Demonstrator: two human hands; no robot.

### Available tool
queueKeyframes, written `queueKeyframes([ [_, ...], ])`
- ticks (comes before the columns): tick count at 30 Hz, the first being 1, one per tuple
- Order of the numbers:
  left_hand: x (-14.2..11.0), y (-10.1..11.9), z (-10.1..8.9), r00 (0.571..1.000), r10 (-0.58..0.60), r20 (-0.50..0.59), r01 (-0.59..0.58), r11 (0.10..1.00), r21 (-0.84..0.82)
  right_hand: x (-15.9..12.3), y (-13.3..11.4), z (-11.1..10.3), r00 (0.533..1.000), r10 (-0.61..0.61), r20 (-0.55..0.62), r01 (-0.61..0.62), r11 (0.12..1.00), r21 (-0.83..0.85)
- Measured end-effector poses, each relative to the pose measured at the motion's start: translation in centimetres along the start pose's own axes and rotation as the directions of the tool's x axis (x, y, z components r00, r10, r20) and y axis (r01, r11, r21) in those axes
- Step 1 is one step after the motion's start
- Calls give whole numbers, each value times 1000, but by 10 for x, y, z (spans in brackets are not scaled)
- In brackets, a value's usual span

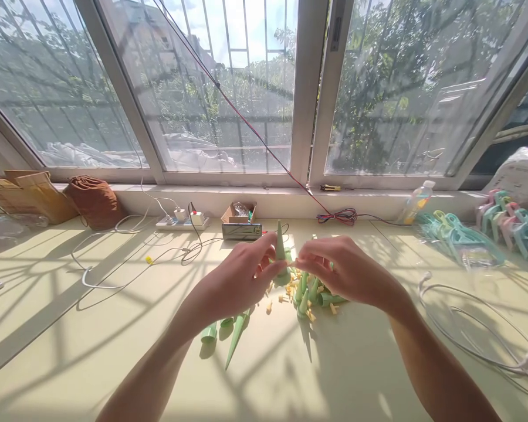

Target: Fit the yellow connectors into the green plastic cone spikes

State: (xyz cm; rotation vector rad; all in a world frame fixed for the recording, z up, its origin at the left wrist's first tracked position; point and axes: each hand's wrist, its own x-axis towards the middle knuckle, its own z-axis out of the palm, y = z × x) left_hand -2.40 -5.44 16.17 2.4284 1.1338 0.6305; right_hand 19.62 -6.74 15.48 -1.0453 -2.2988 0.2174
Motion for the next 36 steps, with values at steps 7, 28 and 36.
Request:
queueKeyframes([
  [7,-2,3,0,1000,-20,-2,20,1000,-10,1,-2,4,998,64,-17,-63,996,62],
  [28,3,-1,-10,999,-7,-54,-4,981,-192,1,-4,11,983,15,-180,3,995,100],
  [36,2,-2,-11,1000,3,-15,-7,971,-239,0,-1,17,971,-110,-215,105,994,-34],
])
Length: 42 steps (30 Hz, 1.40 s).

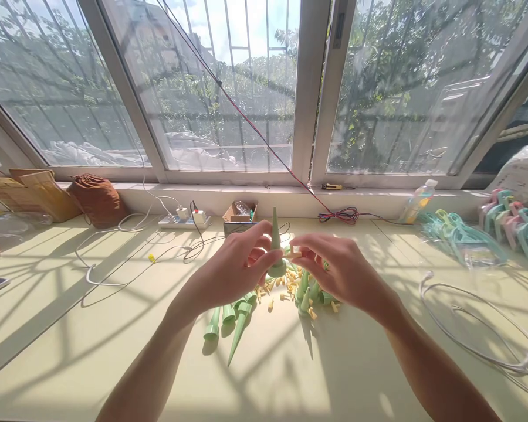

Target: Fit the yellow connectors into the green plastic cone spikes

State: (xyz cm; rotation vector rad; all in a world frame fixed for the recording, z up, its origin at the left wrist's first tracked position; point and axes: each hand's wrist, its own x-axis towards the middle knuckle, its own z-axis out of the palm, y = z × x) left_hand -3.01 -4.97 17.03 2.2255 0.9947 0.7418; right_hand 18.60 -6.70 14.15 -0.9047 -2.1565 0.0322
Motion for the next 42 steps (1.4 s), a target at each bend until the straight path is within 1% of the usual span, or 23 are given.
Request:
queueKeyframes([
  [4,0,0,1,1000,2,-1,-2,1000,11,-1,-1,-1,1000,5,19,-4,1000,-21],
  [15,0,2,3,1000,14,1,-14,1000,24,0,-1,-3,1000,-4,15,3,999,43],
  [22,-2,6,3,1000,17,-20,-17,1000,19,2,-1,-3,999,3,51,-6,997,72],
  [26,-3,5,3,998,47,-40,-44,997,66,3,0,-2,996,1,90,-7,998,58],
  [30,-3,2,2,994,82,-66,-69,982,178,5,1,-1,992,-24,128,17,998,55],
  [33,-4,1,2,990,115,-76,-93,965,245,6,0,-1,989,-12,146,2,998,63],
  [38,-4,2,0,980,156,-122,-121,959,256,7,-1,0,992,23,125,-34,995,94],
  [42,-3,4,-2,985,106,-137,-76,975,207,8,-2,3,997,53,64,-63,984,167],
])
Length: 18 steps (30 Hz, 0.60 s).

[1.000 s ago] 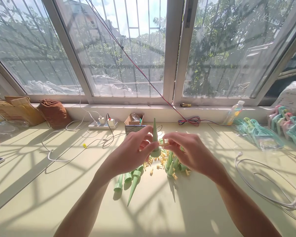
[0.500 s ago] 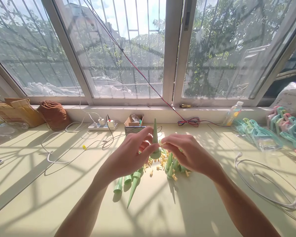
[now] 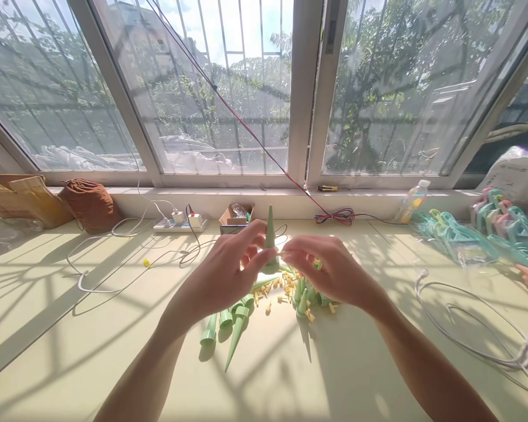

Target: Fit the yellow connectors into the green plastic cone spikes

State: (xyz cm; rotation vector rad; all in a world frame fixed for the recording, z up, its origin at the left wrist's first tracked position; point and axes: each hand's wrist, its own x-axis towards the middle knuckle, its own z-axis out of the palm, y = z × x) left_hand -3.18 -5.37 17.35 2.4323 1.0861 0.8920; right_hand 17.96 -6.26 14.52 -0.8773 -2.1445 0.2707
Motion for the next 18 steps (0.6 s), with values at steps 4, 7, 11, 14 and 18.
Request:
queueKeyframes([
  [4,2,1,-2,997,-78,26,80,988,-131,-1,2,2,998,-18,-63,23,997,78],
  [7,3,1,-4,992,-92,83,111,959,-261,-2,5,2,991,-82,-104,90,994,66],
  [11,4,-1,-5,989,-97,110,130,924,-359,-2,7,2,978,-149,-145,157,987,39],
  [14,5,-2,-7,986,-95,134,141,909,-391,-2,6,2,972,-174,-156,180,983,26],
  [18,4,-3,-8,982,-97,160,158,889,-429,-2,3,1,963,-200,-180,204,979,4],
])
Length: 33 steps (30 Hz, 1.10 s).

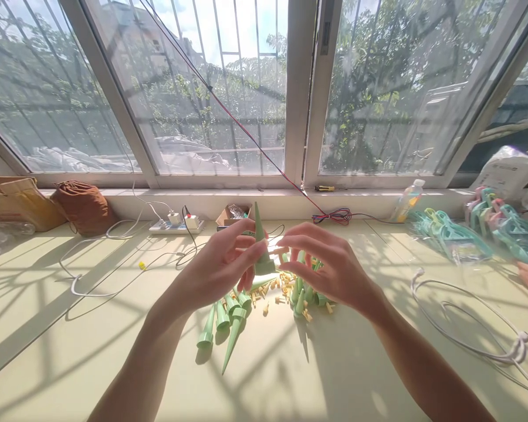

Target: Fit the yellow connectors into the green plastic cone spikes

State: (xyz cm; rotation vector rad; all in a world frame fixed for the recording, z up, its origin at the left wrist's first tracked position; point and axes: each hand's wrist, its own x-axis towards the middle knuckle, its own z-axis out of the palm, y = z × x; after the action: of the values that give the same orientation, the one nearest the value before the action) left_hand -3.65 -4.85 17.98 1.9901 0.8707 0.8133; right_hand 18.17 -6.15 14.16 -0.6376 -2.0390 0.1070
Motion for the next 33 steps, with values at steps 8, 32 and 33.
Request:
queueKeyframes([
  [8,-1,-1,-3,995,-2,96,13,994,-113,-1,-4,-2,993,-81,-89,81,997,-6],
  [32,0,-5,8,996,44,83,-42,999,-26,-1,1,0,986,-60,-157,49,996,-68],
  [33,1,-6,11,997,42,70,-41,999,-16,-1,1,0,987,-31,-158,23,998,-53],
])
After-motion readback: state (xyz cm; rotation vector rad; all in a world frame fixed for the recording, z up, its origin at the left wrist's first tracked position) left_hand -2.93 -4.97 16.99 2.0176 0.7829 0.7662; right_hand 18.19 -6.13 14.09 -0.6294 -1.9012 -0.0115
